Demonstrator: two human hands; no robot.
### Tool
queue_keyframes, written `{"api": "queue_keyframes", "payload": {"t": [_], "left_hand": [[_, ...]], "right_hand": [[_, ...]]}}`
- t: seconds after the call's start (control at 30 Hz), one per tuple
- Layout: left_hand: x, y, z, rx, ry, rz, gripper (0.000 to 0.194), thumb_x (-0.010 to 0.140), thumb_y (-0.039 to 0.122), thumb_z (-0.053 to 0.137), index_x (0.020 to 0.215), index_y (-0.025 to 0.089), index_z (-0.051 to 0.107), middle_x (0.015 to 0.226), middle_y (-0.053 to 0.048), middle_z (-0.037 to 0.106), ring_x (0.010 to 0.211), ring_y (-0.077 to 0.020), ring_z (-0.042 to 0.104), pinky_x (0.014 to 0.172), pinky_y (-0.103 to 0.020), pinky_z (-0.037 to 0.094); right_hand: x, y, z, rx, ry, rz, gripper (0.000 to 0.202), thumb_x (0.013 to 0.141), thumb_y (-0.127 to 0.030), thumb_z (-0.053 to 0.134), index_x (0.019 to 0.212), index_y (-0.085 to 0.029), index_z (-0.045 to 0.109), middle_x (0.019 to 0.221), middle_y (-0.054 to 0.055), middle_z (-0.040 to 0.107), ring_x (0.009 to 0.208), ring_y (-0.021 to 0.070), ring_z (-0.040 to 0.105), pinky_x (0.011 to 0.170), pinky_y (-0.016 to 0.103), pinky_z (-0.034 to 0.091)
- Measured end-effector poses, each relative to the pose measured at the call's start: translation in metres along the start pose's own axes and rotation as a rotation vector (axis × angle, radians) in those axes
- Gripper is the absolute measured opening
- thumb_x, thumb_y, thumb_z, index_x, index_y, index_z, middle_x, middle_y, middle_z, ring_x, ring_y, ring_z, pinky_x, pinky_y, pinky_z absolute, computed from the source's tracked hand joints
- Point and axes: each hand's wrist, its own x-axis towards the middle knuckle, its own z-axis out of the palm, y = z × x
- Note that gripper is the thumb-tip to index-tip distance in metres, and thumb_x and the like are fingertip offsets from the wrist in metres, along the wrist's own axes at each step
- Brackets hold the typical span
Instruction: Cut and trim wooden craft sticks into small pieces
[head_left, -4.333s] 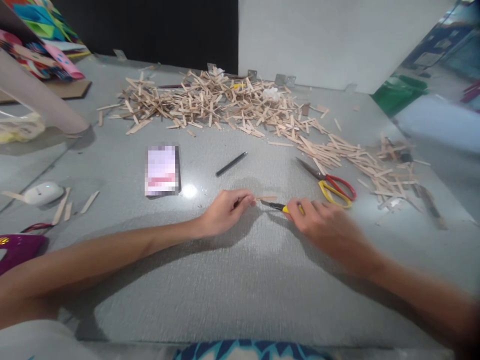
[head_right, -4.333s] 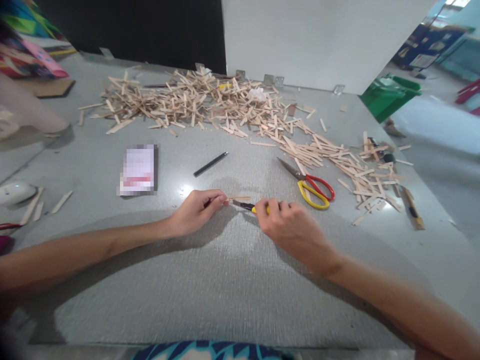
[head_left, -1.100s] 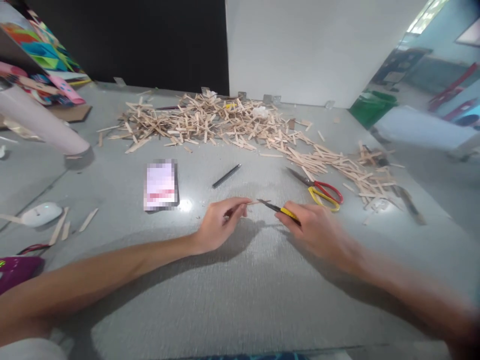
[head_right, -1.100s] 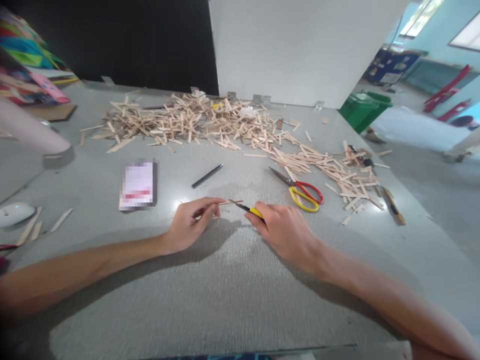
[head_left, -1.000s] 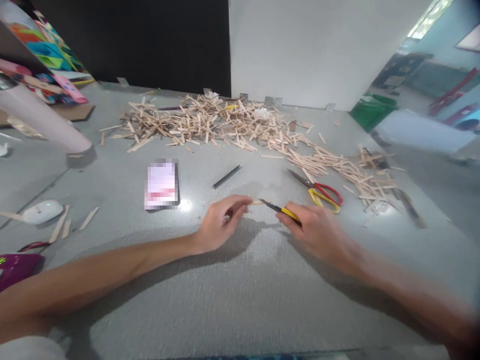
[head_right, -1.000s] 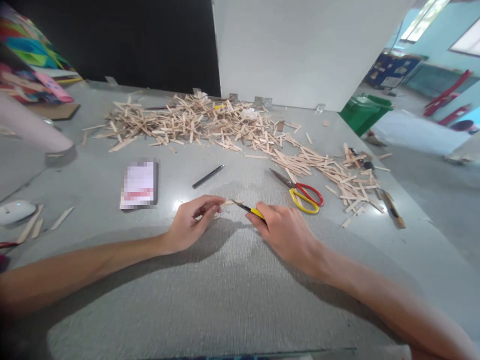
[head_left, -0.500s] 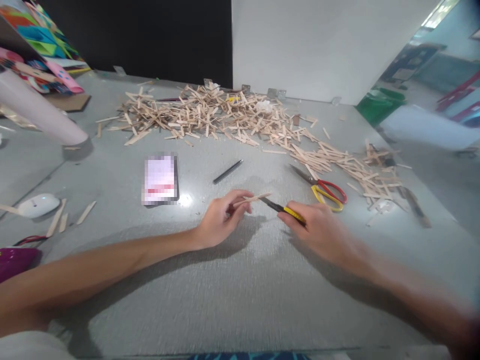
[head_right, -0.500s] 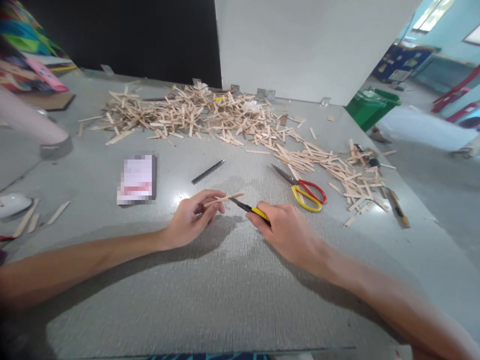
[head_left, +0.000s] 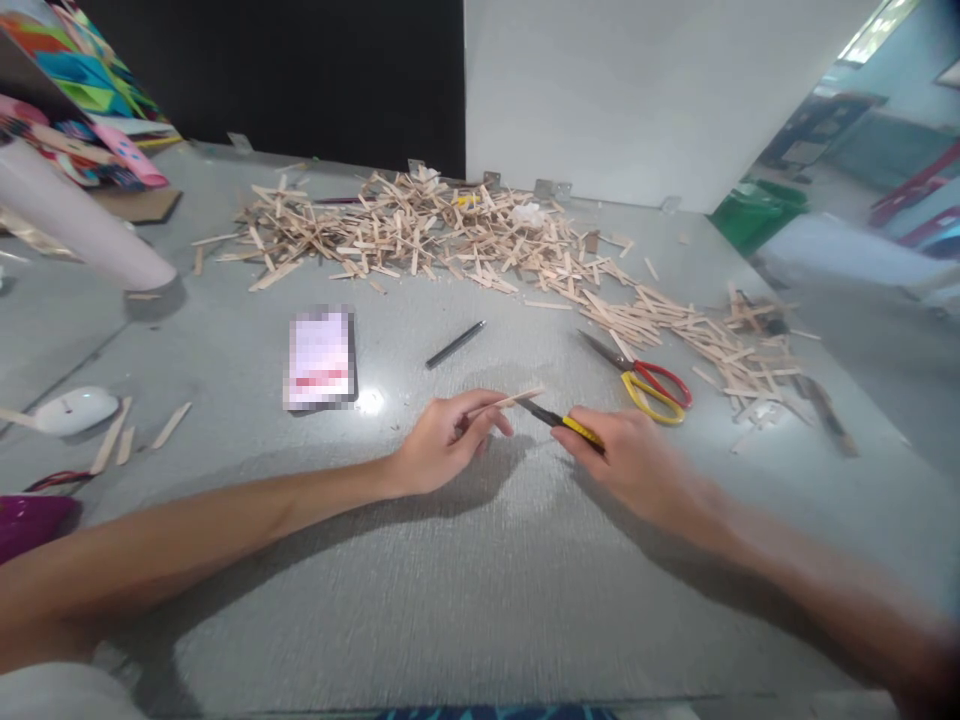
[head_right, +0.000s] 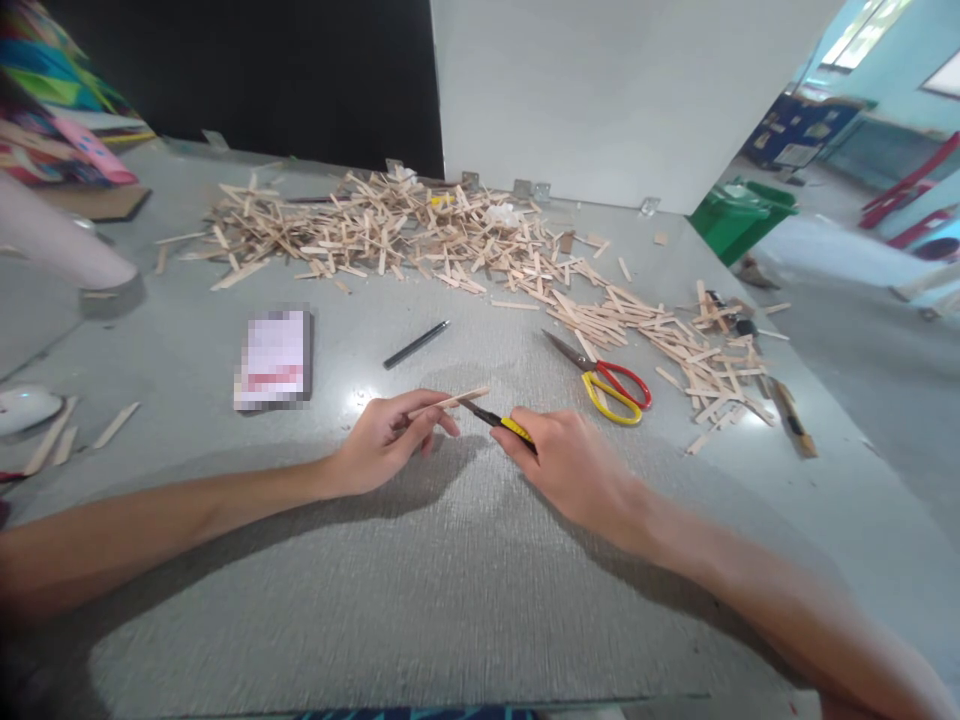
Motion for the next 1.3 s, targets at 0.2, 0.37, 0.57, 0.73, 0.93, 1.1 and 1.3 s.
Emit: {"api": "queue_keyframes", "payload": {"t": [0.2,0.37,0.57,0.73,0.93,1.1,1.3], "left_hand": [[0.002,0.001,0.000,-0.045,-0.008,-0.035,0.042,0.117,0.047,0.052,0.135,0.014,0.070,0.101,-0.010,0.082,0.054,-0.0080,0.061,0.049,-0.018,0.049],[0.002,0.001,-0.001,-0.052,-0.023,-0.038,0.040,0.117,0.045,0.052,0.133,0.014,0.071,0.101,-0.009,0.082,0.055,-0.0085,0.061,0.052,-0.019,0.050],[0.002,0.000,-0.003,-0.048,-0.070,-0.062,0.035,0.118,0.037,0.046,0.133,0.016,0.070,0.096,-0.008,0.084,0.058,-0.0100,0.064,0.053,-0.020,0.049],[0.003,-0.005,-0.002,-0.134,-0.049,-0.068,0.035,0.119,0.038,0.045,0.135,0.014,0.066,0.098,-0.009,0.085,0.054,-0.0092,0.062,0.051,-0.021,0.047],[0.003,-0.006,-0.003,-0.131,-0.073,-0.070,0.037,0.119,0.040,0.044,0.137,0.015,0.065,0.101,-0.010,0.085,0.056,-0.0100,0.063,0.051,-0.022,0.047],[0.003,-0.005,-0.003,-0.118,-0.099,-0.071,0.032,0.118,0.038,0.044,0.136,0.017,0.061,0.100,-0.009,0.084,0.055,-0.0103,0.063,0.053,-0.023,0.048],[0.003,-0.006,-0.002,-0.137,-0.176,-0.074,0.034,0.117,0.038,0.043,0.145,0.018,0.050,0.101,-0.009,0.084,0.057,-0.0113,0.062,0.059,-0.024,0.053]], "right_hand": [[-0.001,0.001,0.002,-0.009,-0.002,-0.029,0.046,0.118,-0.046,0.049,0.079,-0.023,0.059,0.064,-0.002,0.057,0.057,0.0154,0.042,0.059,0.033,0.030],[-0.001,-0.001,0.003,-0.049,0.008,-0.039,0.049,0.119,-0.047,0.044,0.079,-0.023,0.062,0.063,-0.001,0.058,0.057,0.0160,0.045,0.060,0.033,0.029],[-0.001,0.000,0.004,-0.114,0.085,-0.019,0.051,0.120,-0.050,0.041,0.084,-0.022,0.065,0.065,0.001,0.060,0.056,0.0172,0.048,0.060,0.034,0.027],[-0.004,-0.002,0.006,-0.233,0.079,-0.081,0.052,0.121,-0.048,0.037,0.090,-0.021,0.069,0.068,0.003,0.065,0.056,0.0179,0.052,0.059,0.034,0.025],[-0.005,-0.002,0.010,-0.349,0.108,-0.110,0.060,0.122,-0.049,0.030,0.094,-0.019,0.073,0.071,0.006,0.070,0.054,0.0175,0.053,0.058,0.034,0.022],[-0.004,-0.001,0.011,-0.334,0.113,-0.115,0.065,0.123,-0.054,0.026,0.093,-0.019,0.072,0.071,0.006,0.070,0.055,0.0179,0.054,0.058,0.034,0.021],[-0.004,-0.001,0.011,-0.345,0.110,-0.102,0.061,0.123,-0.053,0.030,0.094,-0.019,0.072,0.072,0.006,0.070,0.056,0.0185,0.056,0.059,0.036,0.021]]}}
